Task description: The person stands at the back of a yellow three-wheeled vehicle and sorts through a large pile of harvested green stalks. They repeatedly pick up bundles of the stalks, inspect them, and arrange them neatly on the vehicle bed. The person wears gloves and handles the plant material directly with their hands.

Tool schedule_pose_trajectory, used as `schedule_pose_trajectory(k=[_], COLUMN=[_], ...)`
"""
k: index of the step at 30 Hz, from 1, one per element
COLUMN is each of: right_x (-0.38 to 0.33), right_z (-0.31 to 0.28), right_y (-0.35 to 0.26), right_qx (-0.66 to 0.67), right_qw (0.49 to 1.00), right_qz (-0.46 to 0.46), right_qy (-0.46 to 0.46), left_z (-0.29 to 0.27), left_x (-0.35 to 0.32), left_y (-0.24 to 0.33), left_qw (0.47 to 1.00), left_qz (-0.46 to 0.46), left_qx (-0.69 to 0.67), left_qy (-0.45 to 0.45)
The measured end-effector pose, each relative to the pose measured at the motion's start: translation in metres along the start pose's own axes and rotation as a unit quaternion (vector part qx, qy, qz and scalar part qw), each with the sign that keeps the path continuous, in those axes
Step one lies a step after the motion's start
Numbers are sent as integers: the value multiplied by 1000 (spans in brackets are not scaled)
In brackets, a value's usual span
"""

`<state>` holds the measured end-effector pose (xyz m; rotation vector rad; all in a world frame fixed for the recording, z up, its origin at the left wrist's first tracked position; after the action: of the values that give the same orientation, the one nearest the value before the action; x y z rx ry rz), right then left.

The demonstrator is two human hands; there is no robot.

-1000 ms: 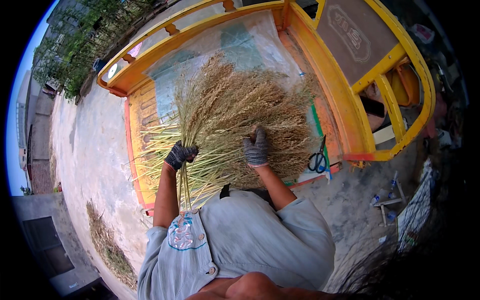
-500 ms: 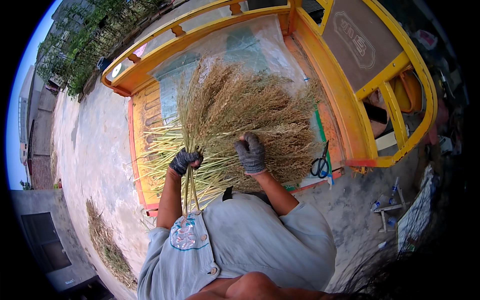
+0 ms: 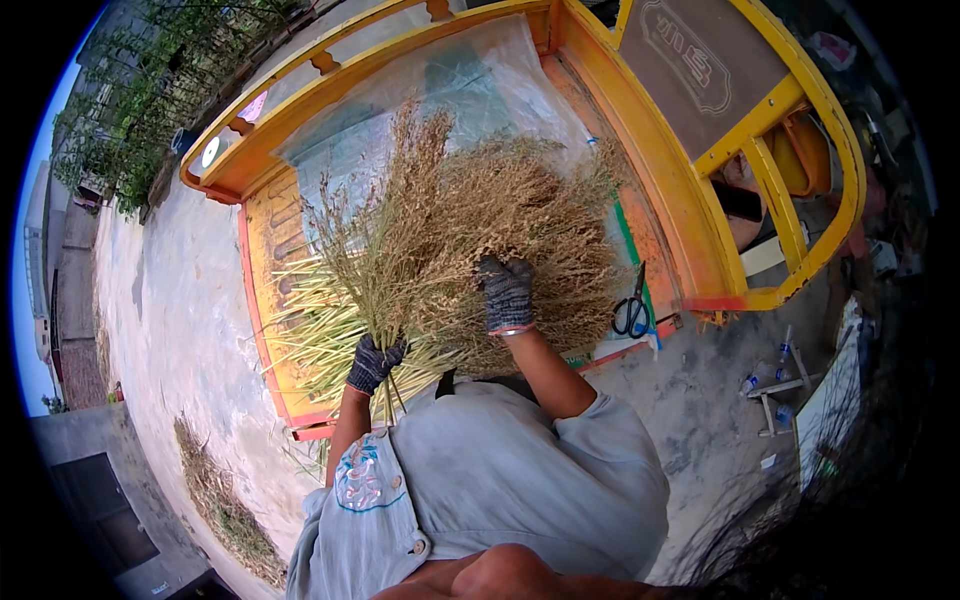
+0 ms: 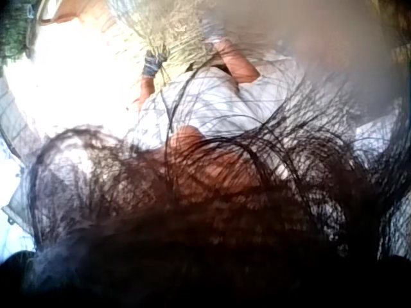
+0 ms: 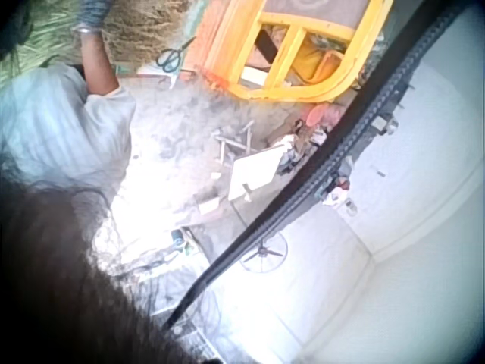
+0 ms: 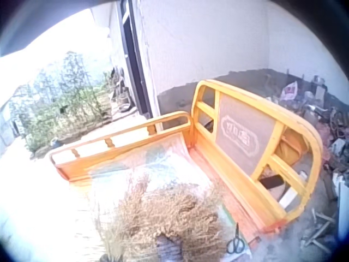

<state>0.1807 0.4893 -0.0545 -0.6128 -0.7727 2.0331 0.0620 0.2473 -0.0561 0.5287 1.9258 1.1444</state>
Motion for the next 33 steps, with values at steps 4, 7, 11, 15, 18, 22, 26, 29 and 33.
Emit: schedule_pose_trajectory(k=[4,7,11,15,18,22,26,29,33], right_x=[-12,-11,-19,-7,-10,-8,-5,-7,-5], right_z=[6,-3,-3,-15,-16,-30,-40,-43,-51], right_y=[-8,18,13,17,21,30,43,41,49], right_qx=[79,304,221,20,115,-28,-59,-93,-130], right_qw=[991,932,939,999,990,999,998,995,990], right_qz=[84,186,208,26,81,34,18,14,-4], right_qy=[70,69,161,-9,14,17,-18,-29,-59], left_z=[1,1,-1,0,-1,-1,0,0,0], left_x=[-5,-3,-2,0,-2,-2,0,-2,-4], left_y=[2,-1,-12,-5,-3,-1,-4,3,3], left_qw=[998,999,997,999,999,999,1000,999,999], left_qz=[24,29,21,47,39,41,15,44,37], left_qx=[45,25,-72,-10,12,-19,-1,13,3], left_qy=[-26,-26,18,6,5,23,17,27,30])
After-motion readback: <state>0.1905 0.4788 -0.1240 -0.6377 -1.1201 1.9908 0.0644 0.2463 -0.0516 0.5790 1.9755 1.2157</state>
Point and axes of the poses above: each hand's wrist, its own x-axis towards the middle knuckle, its own z-axis out of the palm, y = z × x, the point moved 7 cm from there along x, towards the middle knuckle, and after that the axes turned 4 degrees about -z, right-handed, at the moved point
